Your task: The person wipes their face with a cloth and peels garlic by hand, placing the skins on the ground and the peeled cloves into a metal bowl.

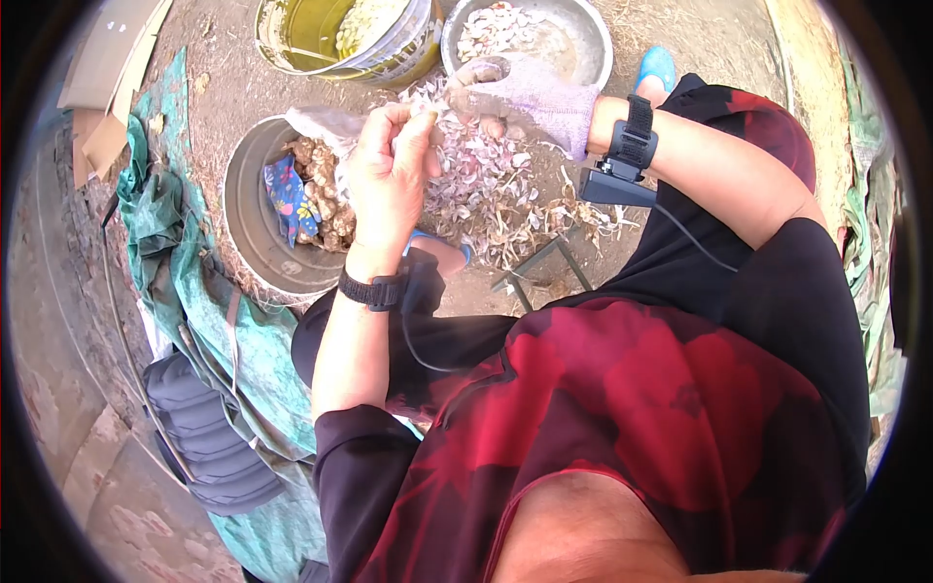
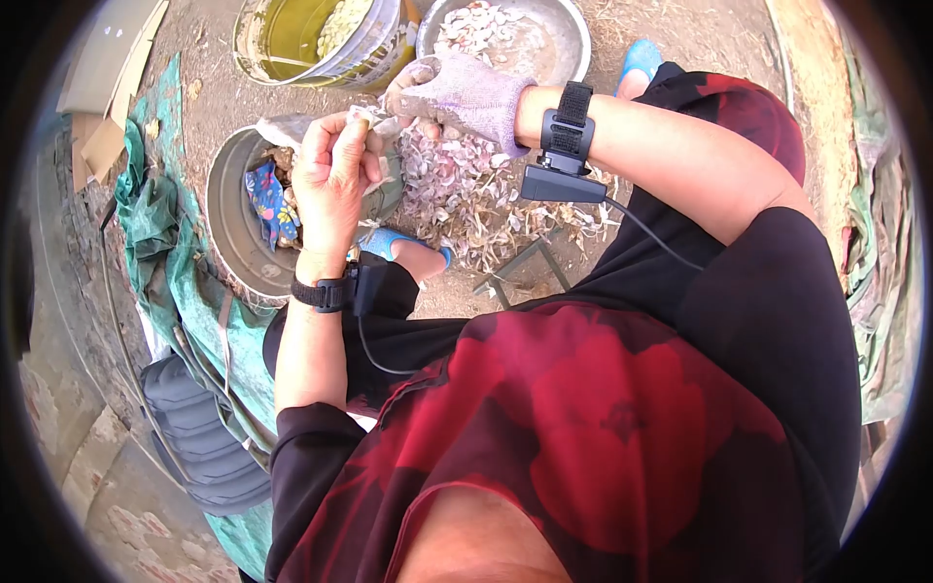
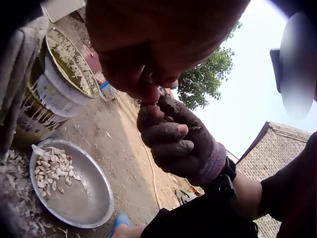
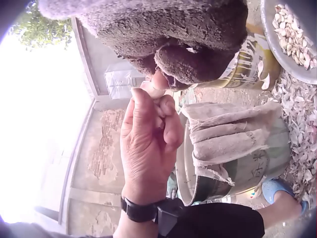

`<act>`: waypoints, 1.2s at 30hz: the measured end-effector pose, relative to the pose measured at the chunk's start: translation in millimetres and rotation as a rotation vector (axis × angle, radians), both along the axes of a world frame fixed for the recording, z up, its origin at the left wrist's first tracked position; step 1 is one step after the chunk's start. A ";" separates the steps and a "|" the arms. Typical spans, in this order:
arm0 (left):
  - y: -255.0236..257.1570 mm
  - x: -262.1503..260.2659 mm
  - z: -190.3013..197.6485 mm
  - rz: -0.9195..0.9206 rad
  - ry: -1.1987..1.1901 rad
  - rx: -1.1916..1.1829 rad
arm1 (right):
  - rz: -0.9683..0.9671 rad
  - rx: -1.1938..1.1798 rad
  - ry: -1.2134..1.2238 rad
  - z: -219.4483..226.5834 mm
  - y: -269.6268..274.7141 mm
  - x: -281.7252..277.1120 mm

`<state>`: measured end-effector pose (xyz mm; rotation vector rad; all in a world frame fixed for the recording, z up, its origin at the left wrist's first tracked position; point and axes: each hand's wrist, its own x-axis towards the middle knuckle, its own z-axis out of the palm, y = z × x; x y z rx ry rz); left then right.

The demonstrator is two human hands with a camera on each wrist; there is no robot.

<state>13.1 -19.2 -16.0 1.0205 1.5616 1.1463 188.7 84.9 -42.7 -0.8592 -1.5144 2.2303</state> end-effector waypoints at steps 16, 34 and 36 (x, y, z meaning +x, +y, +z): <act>0.3 -2.5 2.4 -0.297 0.932 0.381 | 0.136 -0.222 0.032 12.3 2.5 1.2; -5.7 -1.9 34.7 -0.104 -0.255 -0.081 | 0.026 -0.029 -0.104 7.2 3.3 5.2; -15.0 -0.2 59.2 -0.223 -0.348 -0.011 | 0.069 -0.075 -0.150 7.5 1.6 5.9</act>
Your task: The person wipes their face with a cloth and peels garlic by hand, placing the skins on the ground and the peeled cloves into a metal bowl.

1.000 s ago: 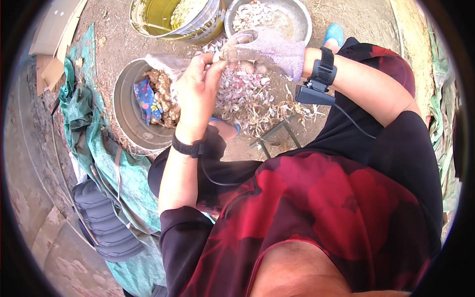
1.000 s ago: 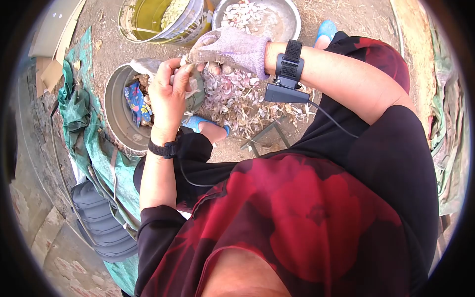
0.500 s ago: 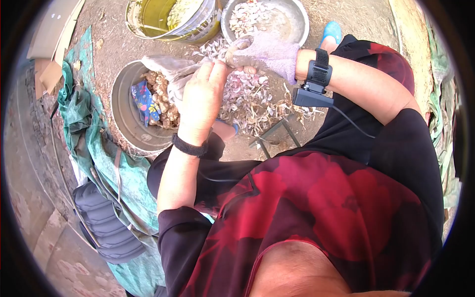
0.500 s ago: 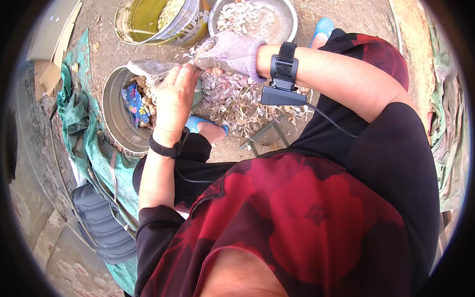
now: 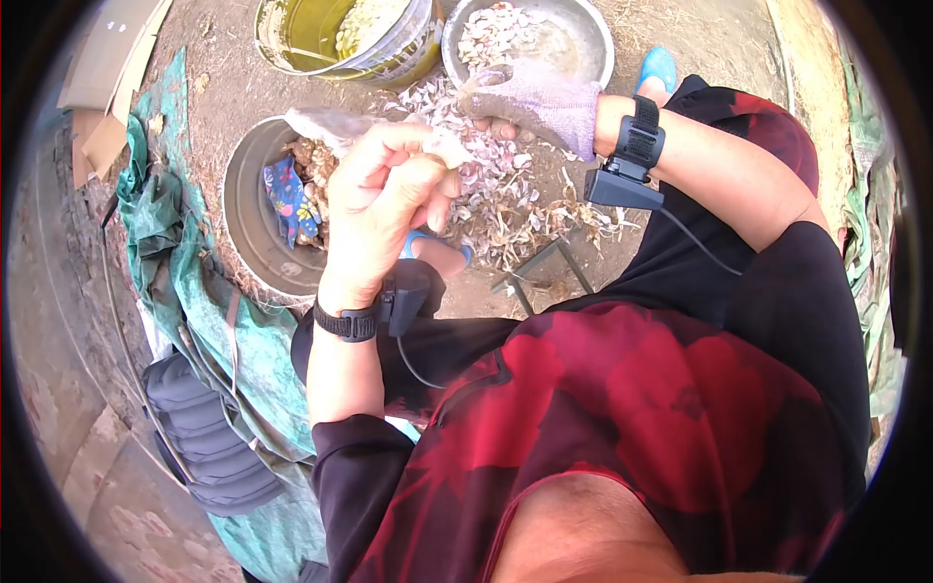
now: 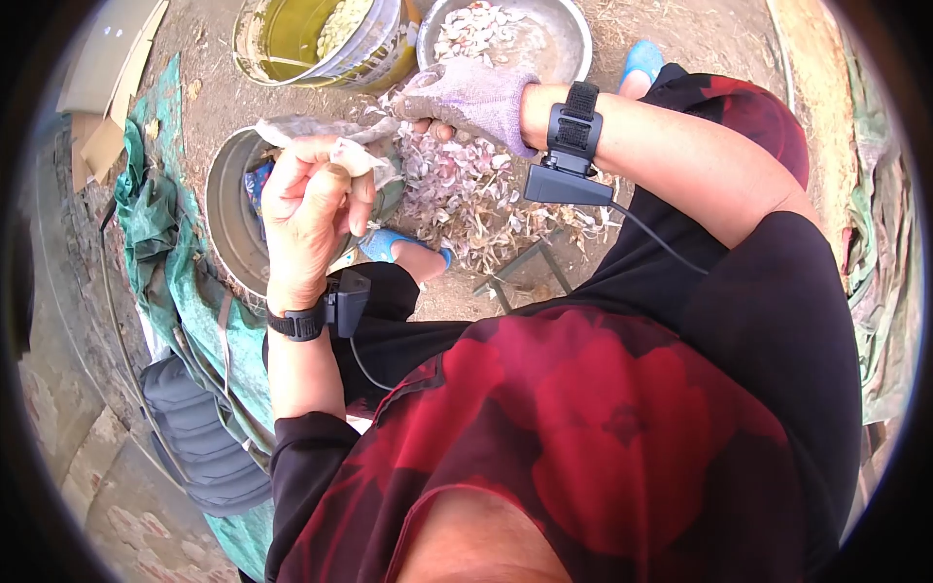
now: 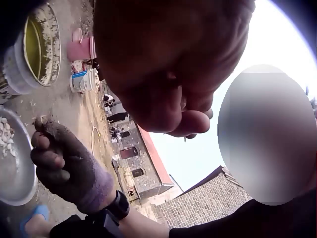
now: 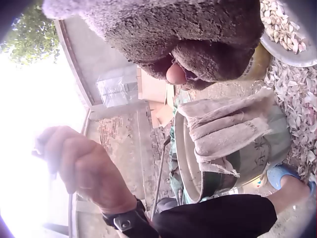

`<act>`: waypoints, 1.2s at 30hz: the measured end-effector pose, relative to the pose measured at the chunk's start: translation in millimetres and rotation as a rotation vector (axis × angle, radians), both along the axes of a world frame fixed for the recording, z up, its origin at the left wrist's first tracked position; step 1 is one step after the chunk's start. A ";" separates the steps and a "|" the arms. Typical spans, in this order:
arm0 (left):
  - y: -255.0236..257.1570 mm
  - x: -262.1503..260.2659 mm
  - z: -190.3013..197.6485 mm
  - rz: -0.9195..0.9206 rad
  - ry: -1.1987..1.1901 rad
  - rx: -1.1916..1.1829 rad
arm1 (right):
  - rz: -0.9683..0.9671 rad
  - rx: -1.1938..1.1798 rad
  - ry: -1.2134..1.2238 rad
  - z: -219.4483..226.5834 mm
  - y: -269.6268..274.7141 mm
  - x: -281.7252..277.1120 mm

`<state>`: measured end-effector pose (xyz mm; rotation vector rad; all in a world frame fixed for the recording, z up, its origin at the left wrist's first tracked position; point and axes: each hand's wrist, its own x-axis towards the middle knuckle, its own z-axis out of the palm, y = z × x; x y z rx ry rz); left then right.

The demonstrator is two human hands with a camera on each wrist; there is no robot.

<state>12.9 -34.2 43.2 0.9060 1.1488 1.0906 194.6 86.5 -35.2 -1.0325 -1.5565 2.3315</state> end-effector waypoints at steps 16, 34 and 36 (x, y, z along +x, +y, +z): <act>-50.9 53.4 82.5 -0.145 -0.969 0.566 | 0.211 0.011 -0.098 -18.6 -9.0 -2.3; -39.5 30.7 71.6 -0.476 -1.010 0.734 | 0.082 -0.051 -0.346 3.6 -12.9 -15.1; -38.1 23.9 79.8 -0.494 -0.979 0.640 | 0.088 -0.012 -0.340 2.1 -11.0 -14.6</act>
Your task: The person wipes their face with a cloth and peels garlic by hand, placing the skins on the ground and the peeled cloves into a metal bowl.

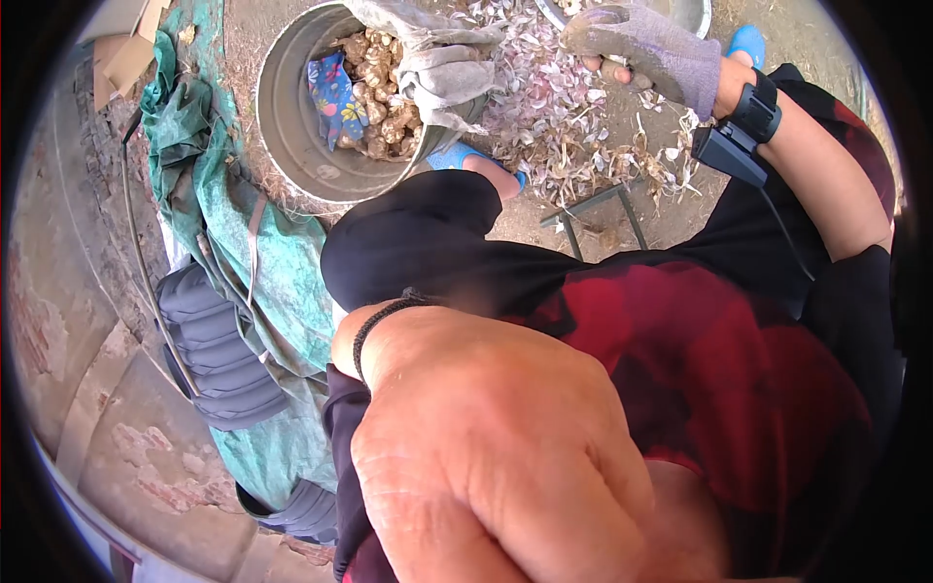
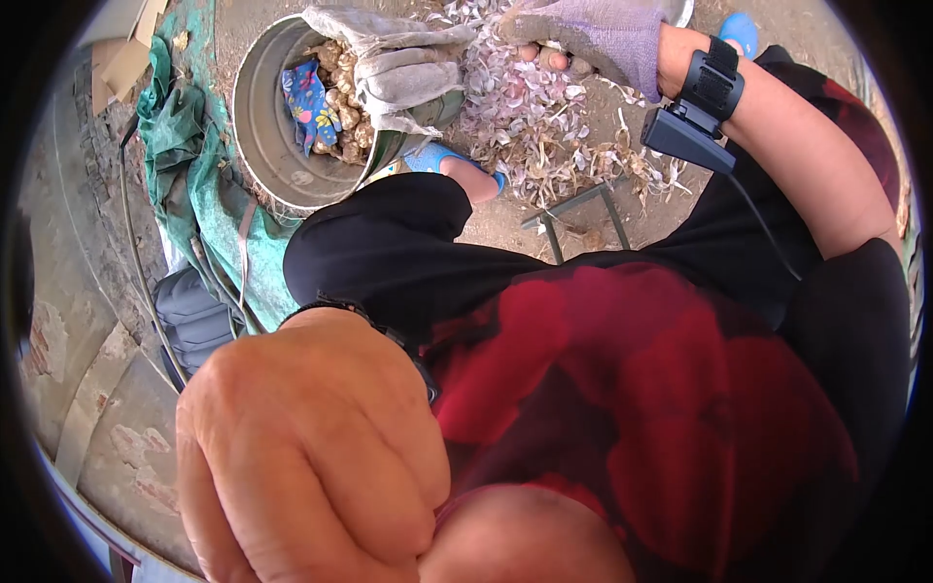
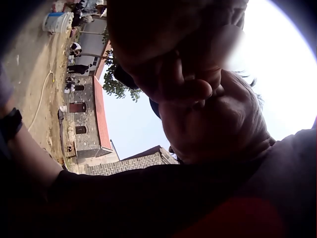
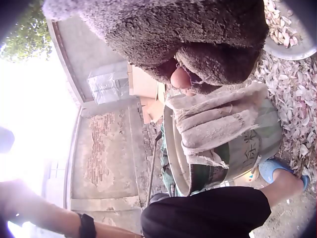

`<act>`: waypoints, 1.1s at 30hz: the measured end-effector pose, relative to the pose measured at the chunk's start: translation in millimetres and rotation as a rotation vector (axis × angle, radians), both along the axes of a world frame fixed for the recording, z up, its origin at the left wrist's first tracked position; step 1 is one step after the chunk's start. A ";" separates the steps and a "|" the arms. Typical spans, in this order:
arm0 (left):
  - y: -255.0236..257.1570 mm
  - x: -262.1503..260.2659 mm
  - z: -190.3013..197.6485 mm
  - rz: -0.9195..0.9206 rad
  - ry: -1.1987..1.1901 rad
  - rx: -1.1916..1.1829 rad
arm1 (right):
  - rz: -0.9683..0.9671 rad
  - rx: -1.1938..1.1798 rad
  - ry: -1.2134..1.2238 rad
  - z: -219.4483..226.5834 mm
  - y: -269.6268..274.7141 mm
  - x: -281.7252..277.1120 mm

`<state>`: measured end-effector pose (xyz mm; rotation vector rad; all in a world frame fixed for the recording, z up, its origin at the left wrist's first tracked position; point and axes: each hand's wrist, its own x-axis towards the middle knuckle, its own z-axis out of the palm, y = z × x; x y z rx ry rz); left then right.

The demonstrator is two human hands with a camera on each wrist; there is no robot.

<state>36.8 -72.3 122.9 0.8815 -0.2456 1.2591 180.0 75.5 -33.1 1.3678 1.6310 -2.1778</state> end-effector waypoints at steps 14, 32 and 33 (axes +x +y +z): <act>-16.3 30.1 8.9 0.455 0.042 0.030 | 0.127 -0.096 0.366 -49.4 12.4 27.0; -37.5 45.0 20.4 0.273 -0.168 -0.545 | 0.031 -0.189 0.372 -36.1 0.4 19.1; -35.6 45.6 8.2 0.274 -0.168 -0.539 | 0.033 -0.184 0.373 -35.5 2.9 20.0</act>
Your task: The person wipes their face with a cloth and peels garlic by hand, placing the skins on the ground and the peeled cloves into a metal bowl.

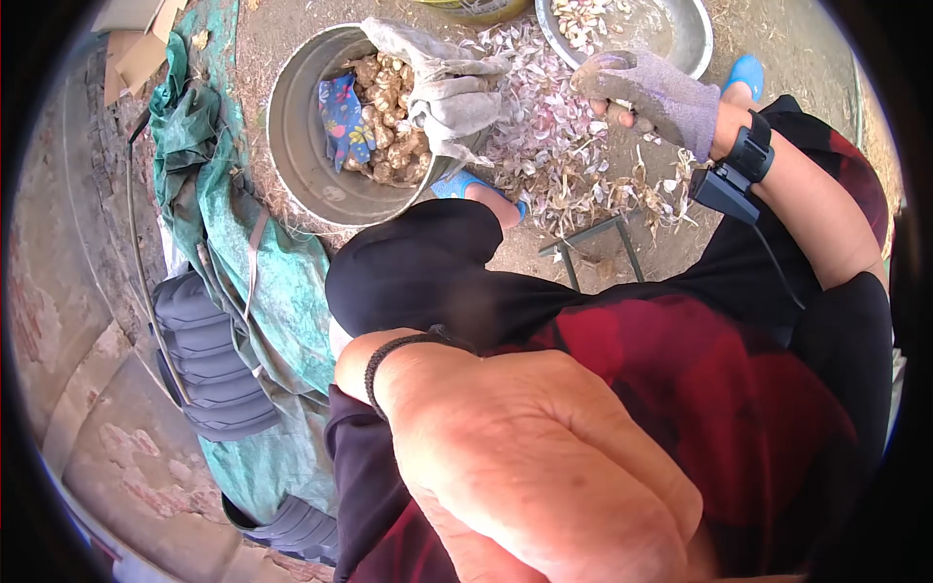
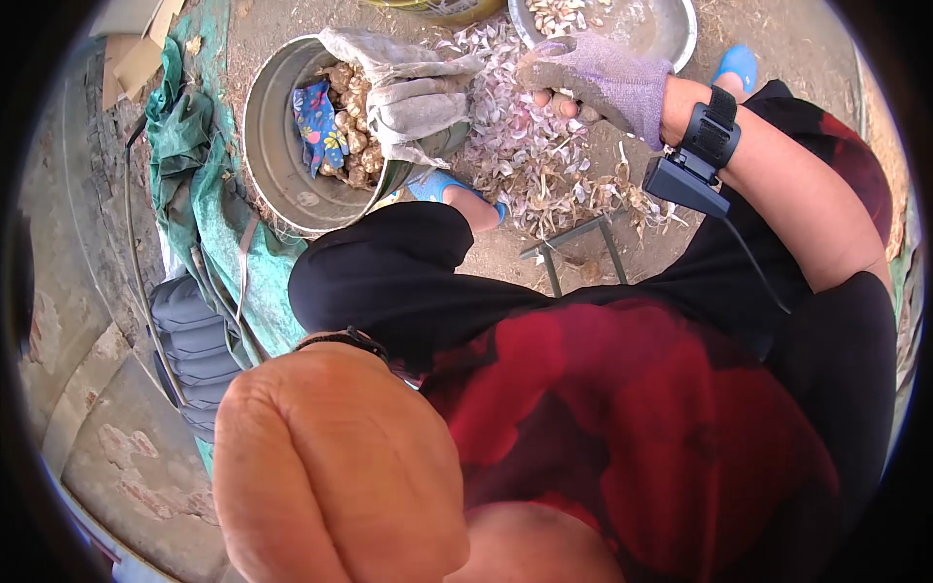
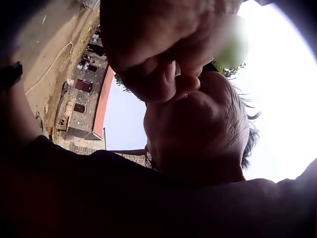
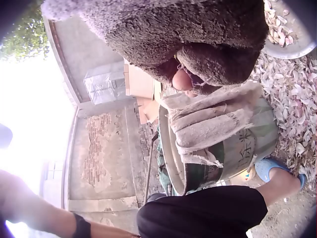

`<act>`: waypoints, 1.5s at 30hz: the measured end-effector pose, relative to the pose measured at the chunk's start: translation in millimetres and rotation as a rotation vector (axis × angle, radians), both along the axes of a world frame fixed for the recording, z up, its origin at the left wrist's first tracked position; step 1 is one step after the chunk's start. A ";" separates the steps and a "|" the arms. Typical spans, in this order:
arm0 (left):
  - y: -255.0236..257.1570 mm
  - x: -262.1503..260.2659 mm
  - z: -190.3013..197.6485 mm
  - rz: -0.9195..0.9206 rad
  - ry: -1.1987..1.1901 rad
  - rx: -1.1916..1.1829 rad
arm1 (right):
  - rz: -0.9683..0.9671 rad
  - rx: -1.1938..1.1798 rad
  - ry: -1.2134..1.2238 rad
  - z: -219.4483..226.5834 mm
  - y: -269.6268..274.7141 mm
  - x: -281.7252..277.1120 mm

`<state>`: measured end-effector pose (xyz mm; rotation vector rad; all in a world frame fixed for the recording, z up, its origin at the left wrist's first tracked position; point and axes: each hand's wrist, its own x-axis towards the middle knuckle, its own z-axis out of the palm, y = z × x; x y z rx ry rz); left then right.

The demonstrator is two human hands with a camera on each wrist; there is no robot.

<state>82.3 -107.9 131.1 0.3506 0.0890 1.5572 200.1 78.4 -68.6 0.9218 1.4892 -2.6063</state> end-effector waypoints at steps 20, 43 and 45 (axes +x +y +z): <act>79.2 -65.5 -103.1 0.252 1.508 -0.418 | -0.067 0.294 0.410 51.6 11.1 -4.8; 82.7 -62.2 -115.3 0.289 2.184 -0.002 | -0.163 0.042 0.194 47.7 4.2 -5.7; 85.8 -66.2 -118.1 0.339 2.104 0.171 | -0.133 -0.112 0.194 36.6 7.3 -3.9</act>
